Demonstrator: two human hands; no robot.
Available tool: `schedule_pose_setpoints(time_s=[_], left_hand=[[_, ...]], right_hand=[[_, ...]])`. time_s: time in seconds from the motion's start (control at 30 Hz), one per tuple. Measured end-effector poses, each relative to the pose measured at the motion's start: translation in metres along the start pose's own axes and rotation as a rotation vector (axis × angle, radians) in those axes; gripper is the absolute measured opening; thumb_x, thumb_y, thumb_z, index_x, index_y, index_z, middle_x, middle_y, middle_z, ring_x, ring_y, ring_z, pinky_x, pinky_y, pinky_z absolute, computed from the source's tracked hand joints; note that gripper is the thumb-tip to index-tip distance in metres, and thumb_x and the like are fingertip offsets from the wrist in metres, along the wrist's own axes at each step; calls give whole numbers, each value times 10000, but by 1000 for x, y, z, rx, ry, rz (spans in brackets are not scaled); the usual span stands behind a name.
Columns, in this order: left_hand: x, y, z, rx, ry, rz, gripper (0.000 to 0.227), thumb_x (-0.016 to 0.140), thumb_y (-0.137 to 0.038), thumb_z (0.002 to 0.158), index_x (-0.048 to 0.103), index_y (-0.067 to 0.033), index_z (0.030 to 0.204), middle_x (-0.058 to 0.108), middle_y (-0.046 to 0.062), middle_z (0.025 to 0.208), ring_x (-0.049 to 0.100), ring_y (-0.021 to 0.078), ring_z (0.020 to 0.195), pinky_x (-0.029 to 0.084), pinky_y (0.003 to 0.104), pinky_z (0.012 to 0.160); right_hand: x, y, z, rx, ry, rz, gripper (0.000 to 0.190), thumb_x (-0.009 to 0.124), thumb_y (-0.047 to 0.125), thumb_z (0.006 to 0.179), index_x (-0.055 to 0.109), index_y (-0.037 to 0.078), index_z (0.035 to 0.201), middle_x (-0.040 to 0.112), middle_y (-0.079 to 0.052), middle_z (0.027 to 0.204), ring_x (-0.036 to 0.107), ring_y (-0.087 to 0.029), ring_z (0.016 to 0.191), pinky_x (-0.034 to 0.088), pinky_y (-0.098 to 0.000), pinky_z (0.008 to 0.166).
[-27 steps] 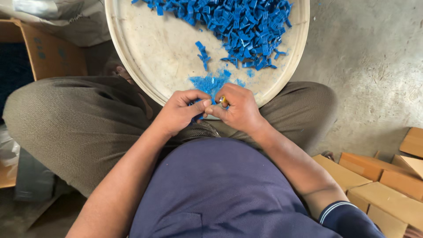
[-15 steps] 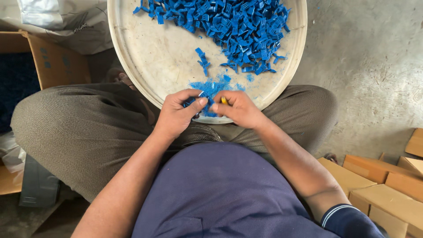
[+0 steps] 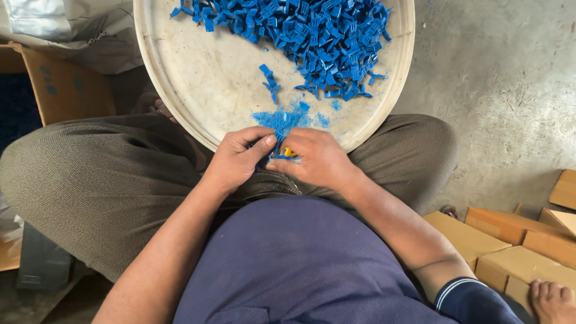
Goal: The person sits on the floor and uses a small yellow knife to cut blue plastic strips into smaller pieces. The cut pieces fall into a white basin placed on their lap.
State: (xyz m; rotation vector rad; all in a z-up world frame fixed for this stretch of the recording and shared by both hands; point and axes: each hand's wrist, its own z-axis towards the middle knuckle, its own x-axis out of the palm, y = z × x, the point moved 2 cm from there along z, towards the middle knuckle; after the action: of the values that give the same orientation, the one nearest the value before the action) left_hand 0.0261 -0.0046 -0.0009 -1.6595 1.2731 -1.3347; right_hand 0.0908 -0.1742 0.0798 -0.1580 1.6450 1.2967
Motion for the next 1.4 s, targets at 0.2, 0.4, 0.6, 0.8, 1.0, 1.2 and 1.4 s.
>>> schedule_pose_setpoints(time_s=[0.2, 0.4, 0.6, 0.8, 1.0, 1.2, 1.4], left_hand=[[-2, -9, -3, 12, 156, 196, 145, 701, -133, 965, 760, -19, 1032, 740, -13, 869, 607, 42, 798, 524, 228, 728], [0, -8, -6, -37, 292, 156, 131, 698, -121, 964, 772, -20, 1004, 735, -5, 835, 603, 52, 788, 503, 231, 718], [-1, -10, -6, -111, 300, 157, 124, 694, -116, 952, 774, -23, 973, 721, -12, 803, 582, 53, 743, 483, 236, 666], [-1, -15, -6, -94, 309, 222, 138, 685, -125, 946, 774, -32, 896, 726, -30, 768, 582, 52, 713, 481, 234, 659], [-2, -15, -8, -116, 288, 205, 152, 685, -131, 966, 771, -25, 897, 704, -19, 762, 565, 57, 705, 474, 237, 647], [0, -17, -8, -67, 307, 105, 130, 694, -136, 962, 769, -29, 967, 716, -18, 808, 594, 55, 750, 496, 232, 687], [-1, -14, -8, -12, 323, 144, 119, 712, -137, 968, 768, -34, 985, 710, -13, 816, 578, 50, 767, 487, 235, 691]], right_hand=[[-18, -10, 1, -32, 13, -121, 541, 837, 561, 756, 650, 71, 885, 635, -92, 828, 645, -339, 788, 493, -440, 658], [-9, -13, -3, -95, 83, -204, 599, 786, 630, 784, 570, 72, 765, 595, -76, 772, 636, -329, 764, 493, -444, 650], [-7, -14, -5, -104, 81, -198, 641, 748, 666, 795, 529, 68, 726, 547, -81, 723, 609, -323, 719, 490, -442, 633], [0, -18, -5, -57, 157, -234, 632, 705, 672, 837, 536, 78, 701, 560, -74, 708, 617, -322, 710, 478, -461, 610], [6, -19, -8, -53, 183, -239, 587, 714, 628, 871, 558, 94, 683, 571, -71, 676, 618, -326, 700, 475, -478, 622], [1, -19, -8, 59, 82, 146, 614, 754, 607, 834, 519, 47, 743, 563, -93, 704, 599, -300, 656, 463, -418, 574], [10, -21, -13, 79, 132, 131, 590, 752, 569, 878, 514, 43, 753, 515, -110, 676, 558, -323, 647, 425, -427, 575]])
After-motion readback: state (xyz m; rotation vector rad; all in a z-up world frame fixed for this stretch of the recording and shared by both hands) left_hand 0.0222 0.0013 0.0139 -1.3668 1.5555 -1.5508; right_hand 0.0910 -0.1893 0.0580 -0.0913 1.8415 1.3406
